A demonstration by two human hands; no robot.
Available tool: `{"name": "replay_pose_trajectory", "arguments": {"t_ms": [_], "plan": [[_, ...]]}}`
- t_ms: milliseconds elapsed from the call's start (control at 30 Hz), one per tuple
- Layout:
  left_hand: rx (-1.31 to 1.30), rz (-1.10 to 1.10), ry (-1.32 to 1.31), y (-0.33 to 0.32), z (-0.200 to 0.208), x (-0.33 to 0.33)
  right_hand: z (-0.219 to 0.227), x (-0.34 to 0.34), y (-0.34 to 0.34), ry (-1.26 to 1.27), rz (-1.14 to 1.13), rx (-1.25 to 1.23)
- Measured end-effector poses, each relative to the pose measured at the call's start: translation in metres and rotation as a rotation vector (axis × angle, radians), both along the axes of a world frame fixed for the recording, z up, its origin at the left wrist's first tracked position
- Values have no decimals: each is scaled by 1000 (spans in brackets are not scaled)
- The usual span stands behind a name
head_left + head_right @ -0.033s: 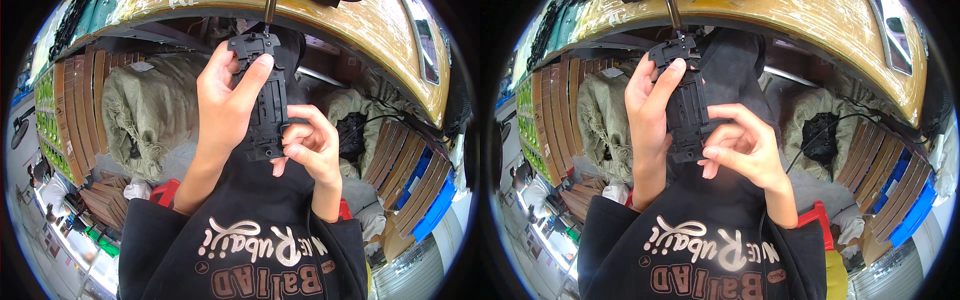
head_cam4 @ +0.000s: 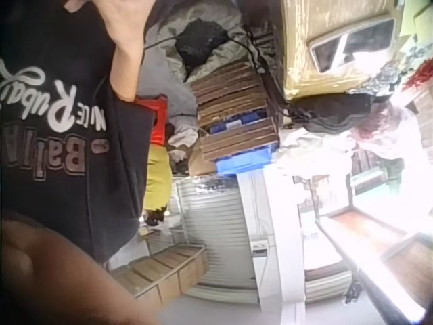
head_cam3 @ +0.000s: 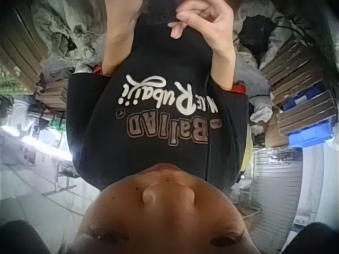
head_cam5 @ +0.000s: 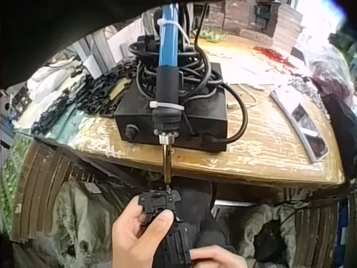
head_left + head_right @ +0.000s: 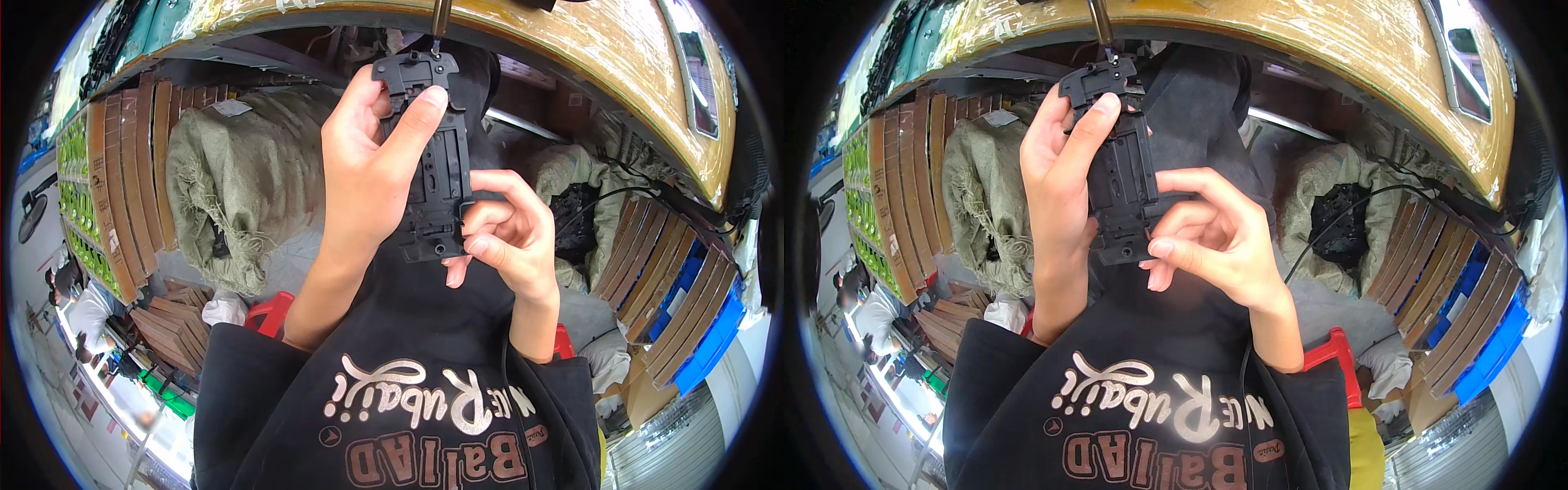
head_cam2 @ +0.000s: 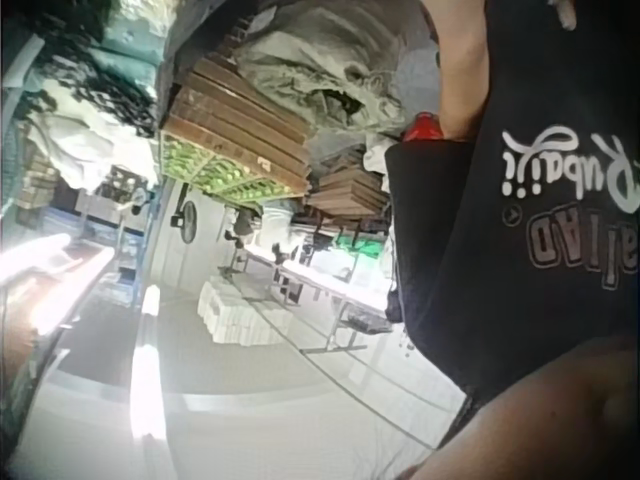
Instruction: Assembling and screwing small plastic components at a manufacturing workstation.
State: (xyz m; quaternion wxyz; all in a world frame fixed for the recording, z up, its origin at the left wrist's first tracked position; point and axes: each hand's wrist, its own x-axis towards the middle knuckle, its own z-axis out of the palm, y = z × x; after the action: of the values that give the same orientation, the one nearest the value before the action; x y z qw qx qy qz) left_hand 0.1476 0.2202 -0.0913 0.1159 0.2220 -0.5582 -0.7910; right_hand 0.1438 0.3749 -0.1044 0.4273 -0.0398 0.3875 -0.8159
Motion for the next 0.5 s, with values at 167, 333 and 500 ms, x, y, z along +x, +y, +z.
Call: {"name": "replay_pose_trajectory", "arguments": {"t_ms": [167, 333, 500], "plan": [[5, 12, -3, -2, 2, 1, 2, -1, -3, 3, -2, -6], [18, -2, -11, -2, 6, -1, 3, -3, -3, 23, 2, -13], [-95, -22, 21, -4, 4, -1, 0, -2, -4, 15, -3, -3]]}}
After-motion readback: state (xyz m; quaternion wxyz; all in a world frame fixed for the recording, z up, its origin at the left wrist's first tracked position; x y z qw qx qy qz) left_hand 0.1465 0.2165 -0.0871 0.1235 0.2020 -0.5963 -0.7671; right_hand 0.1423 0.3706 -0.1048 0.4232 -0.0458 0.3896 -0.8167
